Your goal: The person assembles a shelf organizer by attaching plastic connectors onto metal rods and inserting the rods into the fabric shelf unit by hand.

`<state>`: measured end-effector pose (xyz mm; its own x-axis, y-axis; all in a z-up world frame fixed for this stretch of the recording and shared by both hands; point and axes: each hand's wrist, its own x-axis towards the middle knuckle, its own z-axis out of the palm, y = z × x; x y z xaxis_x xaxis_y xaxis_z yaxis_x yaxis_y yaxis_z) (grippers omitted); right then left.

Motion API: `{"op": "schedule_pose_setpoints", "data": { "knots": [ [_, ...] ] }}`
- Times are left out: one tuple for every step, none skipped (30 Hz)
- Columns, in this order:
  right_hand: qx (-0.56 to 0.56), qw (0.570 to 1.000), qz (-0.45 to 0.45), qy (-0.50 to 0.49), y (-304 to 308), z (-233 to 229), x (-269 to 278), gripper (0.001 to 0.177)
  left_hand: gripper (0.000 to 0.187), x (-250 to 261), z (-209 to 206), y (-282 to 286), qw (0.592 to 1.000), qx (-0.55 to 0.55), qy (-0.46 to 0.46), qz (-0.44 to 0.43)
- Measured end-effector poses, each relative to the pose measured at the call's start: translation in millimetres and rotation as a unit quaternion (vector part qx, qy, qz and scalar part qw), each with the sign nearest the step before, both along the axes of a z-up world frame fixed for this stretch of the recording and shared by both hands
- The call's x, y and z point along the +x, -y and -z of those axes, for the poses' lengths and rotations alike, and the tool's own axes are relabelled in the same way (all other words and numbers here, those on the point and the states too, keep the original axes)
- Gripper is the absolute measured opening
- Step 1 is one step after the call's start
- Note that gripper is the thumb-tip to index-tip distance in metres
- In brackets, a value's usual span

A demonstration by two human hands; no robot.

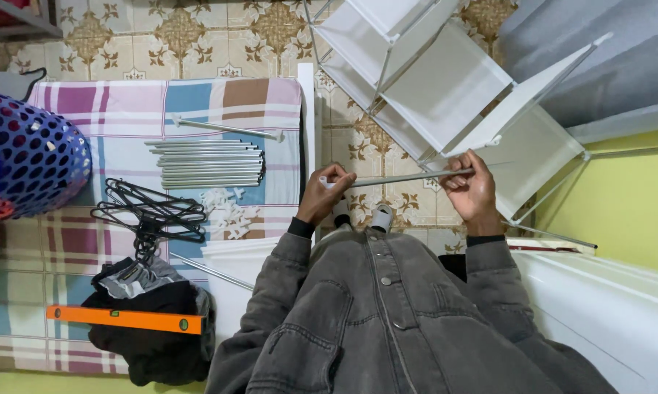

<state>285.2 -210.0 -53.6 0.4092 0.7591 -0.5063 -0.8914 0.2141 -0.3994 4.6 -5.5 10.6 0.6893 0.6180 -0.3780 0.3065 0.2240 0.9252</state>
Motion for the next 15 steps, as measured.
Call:
{"op": "schedule_pose_setpoints", "data": {
  "knots": [
    [0.006,1.000,-0.005,0.004,-2.2,-1.4,2.9,0.029,0.029,0.8,-2.9,1.2,1.000,0.005,-0.002,-0.002],
    [0.013,1.000,-0.011,0.009,-3.9,-2.2,4.4,0.029,0.028,1.5,-5.4,2.6,1.000,0.011,0.000,-0.005],
    [0.024,1.000,-0.016,0.005,-4.1,-2.4,4.4,0.030,0.028,2.1,-7.3,4.4,1.000,0.016,0.003,-0.008],
    [0.036,0.999,-0.021,0.002,-5.3,-1.6,5.7,0.031,0.028,2.6,-8.4,5.6,1.000,0.023,0.005,-0.012],
    [0.048,0.998,-0.027,-0.002,-6.5,-0.5,6.7,0.032,0.028,2.3,-8.9,6.9,1.000,0.024,0.009,-0.015],
    [0.044,0.999,-0.027,-0.007,-7.6,0.8,6.3,0.032,0.028,1.3,-9.0,7.9,0.999,0.025,0.012,-0.018],
    [0.040,0.999,-0.028,-0.012,-7.8,2.0,4.3,0.032,0.029,0.0,-8.6,8.5,0.999,0.026,0.016,-0.022],
    [0.036,0.999,-0.029,-0.017,-7.4,3.1,2.3,0.031,0.029,-1.9,-7.7,8.7,0.999,0.021,0.015,-0.024],
    [0.021,0.999,-0.031,-0.010,-7.0,4.3,0.8,0.031,0.029,-4.0,-6.3,8.8,0.999,0.016,0.015,-0.026],
    [0.006,0.999,-0.032,-0.002,-6.4,5.7,-1.5,0.030,0.029,-6.6,-4.6,9.2,0.999,0.011,0.014,-0.028],
    [-0.009,0.999,-0.034,0.005,-6.3,7.5,-3.6,0.029,0.029,-9.4,-2.8,10.0,0.999,0.017,0.014,-0.034],
    [-0.019,0.999,-0.030,0.004,-6.7,9.5,-5.7,0.030,0.029,-11.5,-1.0,10.5,0.999,0.023,0.014,-0.039],
    [-0.028,0.999,-0.025,0.003,-7.9,12.5,-8.4,0.030,0.029,-13.9,0.6,10.8,0.999,0.029,0.014,-0.044],
    [-0.039,0.999,-0.019,0.003,-7.2,15.6,-10.6,0.031,0.029,-17.0,1.8,12.7,0.998,0.015,0.006,-0.053],
    [-0.046,0.999,-0.009,0.010,-7.2,19.5,-11.2,0.032,0.029,-20.6,2.7,14.4,0.998,0.001,-0.003,-0.063]
  ]
}}
